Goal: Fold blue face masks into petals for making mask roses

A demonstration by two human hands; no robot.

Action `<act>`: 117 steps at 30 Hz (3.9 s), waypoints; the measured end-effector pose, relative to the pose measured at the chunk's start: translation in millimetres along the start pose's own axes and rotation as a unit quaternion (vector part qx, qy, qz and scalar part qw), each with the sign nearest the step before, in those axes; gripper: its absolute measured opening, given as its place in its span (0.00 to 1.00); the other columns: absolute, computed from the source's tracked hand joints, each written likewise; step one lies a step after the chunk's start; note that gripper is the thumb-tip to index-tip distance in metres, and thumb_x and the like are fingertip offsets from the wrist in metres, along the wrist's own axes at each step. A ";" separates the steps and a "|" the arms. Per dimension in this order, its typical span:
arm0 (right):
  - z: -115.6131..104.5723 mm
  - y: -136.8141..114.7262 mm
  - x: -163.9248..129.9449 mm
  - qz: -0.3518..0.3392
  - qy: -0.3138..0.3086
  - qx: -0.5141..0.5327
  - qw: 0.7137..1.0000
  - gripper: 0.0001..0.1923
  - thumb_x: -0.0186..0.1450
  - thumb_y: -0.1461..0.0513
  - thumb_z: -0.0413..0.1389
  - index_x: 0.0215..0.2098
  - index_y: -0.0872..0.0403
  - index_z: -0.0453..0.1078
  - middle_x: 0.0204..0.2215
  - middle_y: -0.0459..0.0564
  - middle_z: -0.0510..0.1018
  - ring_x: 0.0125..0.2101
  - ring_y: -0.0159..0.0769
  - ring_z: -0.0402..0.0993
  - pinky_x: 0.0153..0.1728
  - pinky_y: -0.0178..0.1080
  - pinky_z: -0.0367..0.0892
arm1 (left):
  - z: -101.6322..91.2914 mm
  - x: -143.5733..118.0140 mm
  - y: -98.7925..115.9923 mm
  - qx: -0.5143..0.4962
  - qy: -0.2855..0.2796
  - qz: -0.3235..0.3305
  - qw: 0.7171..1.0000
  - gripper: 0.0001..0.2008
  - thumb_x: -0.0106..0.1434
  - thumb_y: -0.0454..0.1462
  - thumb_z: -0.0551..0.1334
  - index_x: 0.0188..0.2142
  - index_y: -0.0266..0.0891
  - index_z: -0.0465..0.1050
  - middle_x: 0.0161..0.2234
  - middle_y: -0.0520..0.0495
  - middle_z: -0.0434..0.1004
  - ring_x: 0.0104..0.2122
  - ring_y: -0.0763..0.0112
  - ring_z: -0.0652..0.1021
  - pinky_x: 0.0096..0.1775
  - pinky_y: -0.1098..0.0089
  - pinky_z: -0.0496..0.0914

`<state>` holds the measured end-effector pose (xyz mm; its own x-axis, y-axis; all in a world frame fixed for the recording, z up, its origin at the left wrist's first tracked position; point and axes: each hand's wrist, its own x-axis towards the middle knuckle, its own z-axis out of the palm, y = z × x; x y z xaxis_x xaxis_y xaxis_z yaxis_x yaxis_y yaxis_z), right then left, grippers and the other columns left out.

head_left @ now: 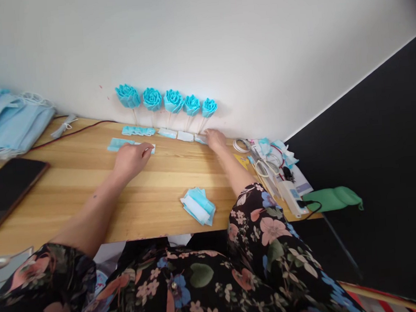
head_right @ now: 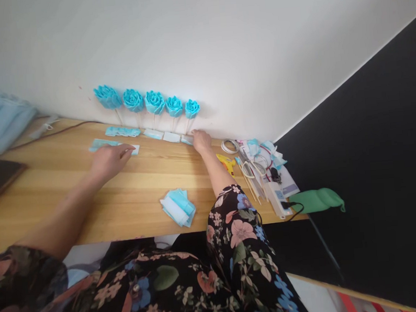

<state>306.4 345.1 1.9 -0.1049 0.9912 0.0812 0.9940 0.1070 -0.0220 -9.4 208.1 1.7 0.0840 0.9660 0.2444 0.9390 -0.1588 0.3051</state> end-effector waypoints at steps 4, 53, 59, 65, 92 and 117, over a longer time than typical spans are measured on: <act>-8.3 -1.2 -15.7 -0.007 0.054 0.042 0.998 0.23 0.73 0.66 0.42 0.61 0.52 0.69 0.55 0.56 0.78 0.54 0.45 0.74 0.52 0.42 0.66 | 1.6 -1.1 1.9 -0.006 -0.015 0.008 1.000 0.20 0.70 0.42 0.51 0.48 0.41 0.81 0.40 0.41 0.86 0.40 0.54 0.82 0.39 0.63 0.68; 20.0 -23.8 -110.8 -0.148 -0.029 0.301 0.942 0.13 0.67 0.53 0.55 0.31 0.52 0.74 0.26 0.45 0.79 0.27 0.33 0.69 0.31 0.34 0.56 | -25.9 28.7 -71.0 0.105 -0.072 -0.184 0.975 0.19 0.65 0.40 0.57 0.52 0.37 0.74 0.44 0.35 0.82 0.45 0.49 0.79 0.45 0.59 0.68; 19.6 -24.5 -110.0 -0.154 -0.032 0.297 0.942 0.13 0.68 0.53 0.55 0.31 0.52 0.74 0.27 0.46 0.79 0.27 0.33 0.69 0.31 0.35 0.55 | -38.6 12.3 -54.3 0.107 -0.037 -0.126 0.985 0.21 0.66 0.38 0.57 0.58 0.34 0.69 0.43 0.38 0.82 0.43 0.55 0.79 0.43 0.64 0.66; 19.7 -23.9 -111.3 -0.153 -0.025 0.320 0.935 0.13 0.67 0.54 0.55 0.30 0.52 0.73 0.27 0.46 0.80 0.27 0.33 0.69 0.31 0.34 0.56 | -5.6 11.5 -30.1 0.106 -0.071 -0.015 0.992 0.17 0.67 0.41 0.57 0.51 0.39 0.76 0.47 0.37 0.81 0.48 0.53 0.78 0.53 0.58 0.62; 21.8 -32.0 -104.5 -0.128 -0.032 0.283 0.950 0.13 0.70 0.58 0.51 0.32 0.51 0.74 0.29 0.46 0.82 0.31 0.35 0.75 0.34 0.35 0.60 | 8.8 8.0 38.8 -0.091 -0.022 0.036 0.995 0.18 0.62 0.31 0.50 0.35 0.40 0.80 0.41 0.42 0.83 0.45 0.57 0.80 0.49 0.61 0.69; -34.1 -49.0 -269.5 -0.260 -0.025 0.131 0.956 0.25 0.70 0.51 0.56 0.61 0.53 0.68 0.50 0.58 0.79 0.48 0.49 0.73 0.46 0.47 0.66 | 25.4 -23.9 68.1 -0.313 -0.081 0.087 0.942 0.15 0.60 0.32 0.53 0.34 0.38 0.80 0.17 0.54 0.64 0.20 0.73 0.62 0.28 0.70 0.57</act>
<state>287.1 70.1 15.2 -0.5903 0.8008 0.1012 0.7664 0.5954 -0.2411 61.0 179.3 -6.8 0.3160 0.9246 0.2128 0.5303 -0.3581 0.7685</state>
